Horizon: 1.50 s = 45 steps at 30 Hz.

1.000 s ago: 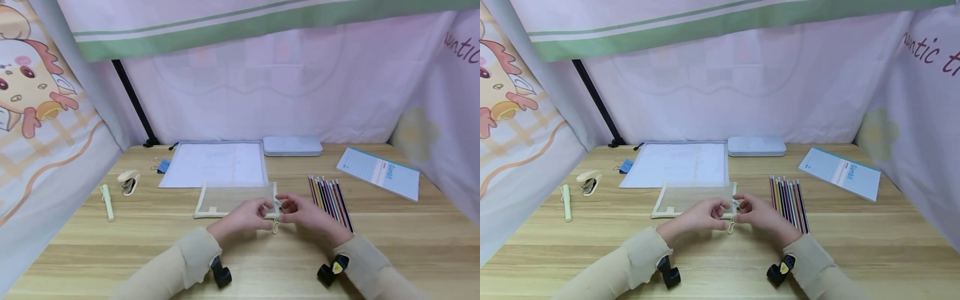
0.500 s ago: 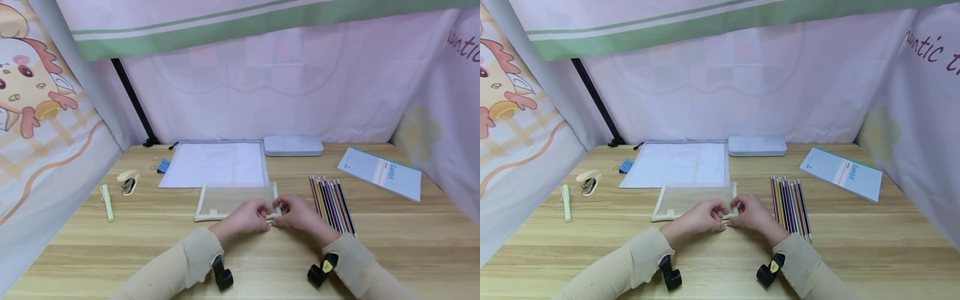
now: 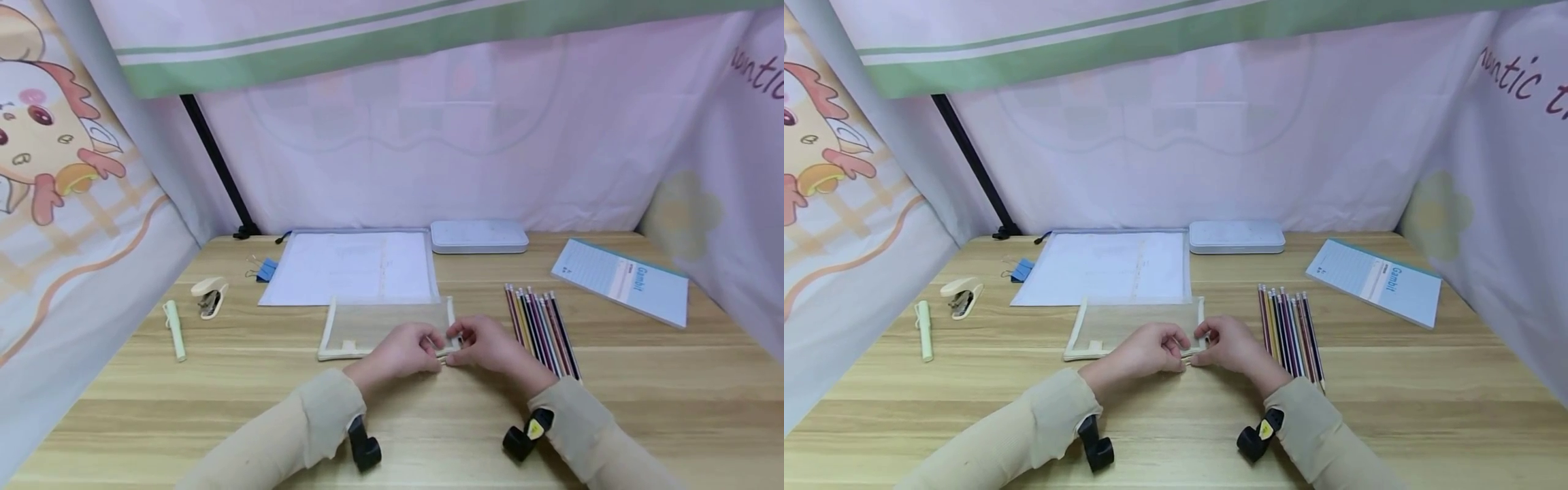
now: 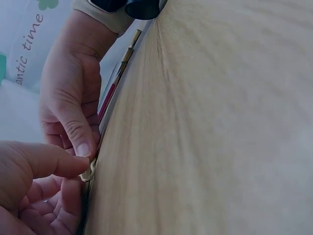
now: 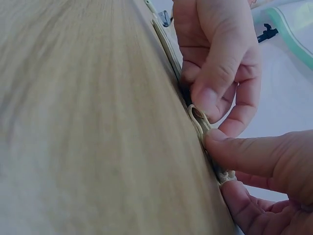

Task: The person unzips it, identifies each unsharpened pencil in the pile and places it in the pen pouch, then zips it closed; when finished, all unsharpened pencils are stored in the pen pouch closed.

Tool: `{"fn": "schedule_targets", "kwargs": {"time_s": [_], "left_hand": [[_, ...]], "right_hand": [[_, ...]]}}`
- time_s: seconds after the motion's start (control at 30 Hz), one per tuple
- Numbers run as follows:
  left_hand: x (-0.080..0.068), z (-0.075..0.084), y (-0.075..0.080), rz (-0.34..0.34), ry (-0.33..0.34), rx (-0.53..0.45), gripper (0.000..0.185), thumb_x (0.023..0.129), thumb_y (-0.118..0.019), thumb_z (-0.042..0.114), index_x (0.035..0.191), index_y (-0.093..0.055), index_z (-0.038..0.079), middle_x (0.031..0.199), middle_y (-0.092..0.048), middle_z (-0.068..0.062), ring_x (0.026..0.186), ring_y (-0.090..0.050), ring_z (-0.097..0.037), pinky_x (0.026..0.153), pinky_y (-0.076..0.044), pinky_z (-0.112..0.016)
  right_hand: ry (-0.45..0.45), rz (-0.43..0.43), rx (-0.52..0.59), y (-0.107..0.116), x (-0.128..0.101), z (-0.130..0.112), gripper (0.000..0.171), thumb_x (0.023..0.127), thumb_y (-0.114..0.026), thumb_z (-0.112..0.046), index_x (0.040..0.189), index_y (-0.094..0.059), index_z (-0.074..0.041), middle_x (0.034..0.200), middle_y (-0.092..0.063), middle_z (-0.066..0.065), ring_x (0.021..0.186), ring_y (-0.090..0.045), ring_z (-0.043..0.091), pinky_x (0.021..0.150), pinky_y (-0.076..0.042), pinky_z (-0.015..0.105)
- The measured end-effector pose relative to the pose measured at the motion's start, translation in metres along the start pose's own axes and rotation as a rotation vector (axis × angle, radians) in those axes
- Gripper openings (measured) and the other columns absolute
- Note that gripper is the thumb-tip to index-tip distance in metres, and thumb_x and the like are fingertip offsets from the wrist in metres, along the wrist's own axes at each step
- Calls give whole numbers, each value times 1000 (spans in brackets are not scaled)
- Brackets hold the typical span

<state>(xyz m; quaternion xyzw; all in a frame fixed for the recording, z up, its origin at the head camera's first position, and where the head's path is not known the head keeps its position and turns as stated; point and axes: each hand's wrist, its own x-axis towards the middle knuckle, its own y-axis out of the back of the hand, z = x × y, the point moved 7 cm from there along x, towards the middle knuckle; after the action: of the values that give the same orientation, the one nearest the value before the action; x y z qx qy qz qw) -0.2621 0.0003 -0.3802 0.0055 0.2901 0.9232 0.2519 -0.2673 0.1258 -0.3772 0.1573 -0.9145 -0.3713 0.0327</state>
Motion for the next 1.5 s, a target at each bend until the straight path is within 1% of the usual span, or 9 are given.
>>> {"fn": "schedule_targets", "kwargs": {"time_s": [0.3,0.5,0.7,0.87,1.13,1.2,1.3,1.4,1.5], "left_hand": [[5,6,1,15,-21,83,20,68,-65,-6,85,-66,4,69,-61,-3,59,-52,-8,52,-43,-18],[-6,-2,13,-9,-26,146,15,73,-62,-3,85,-66,5,76,-62,-3,68,-52,-10,61,-45,-22],[-26,-23,37,-27,-7,114,9,78,-62,2,85,-64,7,77,-59,-1,69,-52,-13,61,-46,-25],[-43,-45,65,0,27,110,9,79,-63,4,87,-64,8,80,-59,-2,72,-53,-14,63,-48,-27],[-87,-72,119,61,-2,223,12,82,-60,3,93,-64,6,82,-61,-1,77,-55,-14,71,-49,-29],[-97,-78,128,72,7,196,14,82,-60,2,95,-64,4,82,-61,-3,77,-55,-14,70,-48,-28],[-106,-87,132,37,40,115,18,82,-61,2,100,-62,2,81,-59,-4,74,-53,-15,64,-47,-25],[-109,-93,129,-16,86,16,28,82,-62,2,110,-60,-2,78,-56,-4,66,-49,-13,55,-44,-22],[-109,-96,129,-26,126,-30,42,80,-63,2,120,-54,-5,77,-53,-5,63,-46,-13,51,-42,-21]], "right_hand": [[-26,2,8,2,0,-1,31,69,-80,-15,96,-65,-9,79,-56,4,70,-50,16,60,-43,27],[-35,-13,30,1,1,0,31,68,-79,-8,95,-65,-6,81,-56,6,70,-52,16,61,-44,27],[-97,-23,35,0,2,2,30,68,-78,-6,95,-65,-7,83,-54,7,74,-50,18,63,-43,27],[-122,-38,49,-1,4,4,31,68,-78,-5,96,-66,-9,86,-54,6,78,-48,19,65,-42,28],[-124,-69,32,5,3,7,32,66,-77,-6,96,-66,-8,86,-54,6,80,-47,19,66,-42,28],[-122,-80,8,8,2,8,32,66,-77,-5,97,-67,-8,86,-53,6,79,-47,18,66,-42,27],[-117,-93,-21,11,3,7,31,67,-76,-4,96,-68,-9,85,-53,5,78,-47,18,65,-41,27],[-94,-102,-15,10,4,6,31,67,-76,-4,97,-68,-8,84,-53,5,77,-47,18,64,-42,27],[-57,-96,15,7,4,6,31,66,-76,-4,96,-68,-6,83,-54,6,76,-47,18,64,-43,27]]}}
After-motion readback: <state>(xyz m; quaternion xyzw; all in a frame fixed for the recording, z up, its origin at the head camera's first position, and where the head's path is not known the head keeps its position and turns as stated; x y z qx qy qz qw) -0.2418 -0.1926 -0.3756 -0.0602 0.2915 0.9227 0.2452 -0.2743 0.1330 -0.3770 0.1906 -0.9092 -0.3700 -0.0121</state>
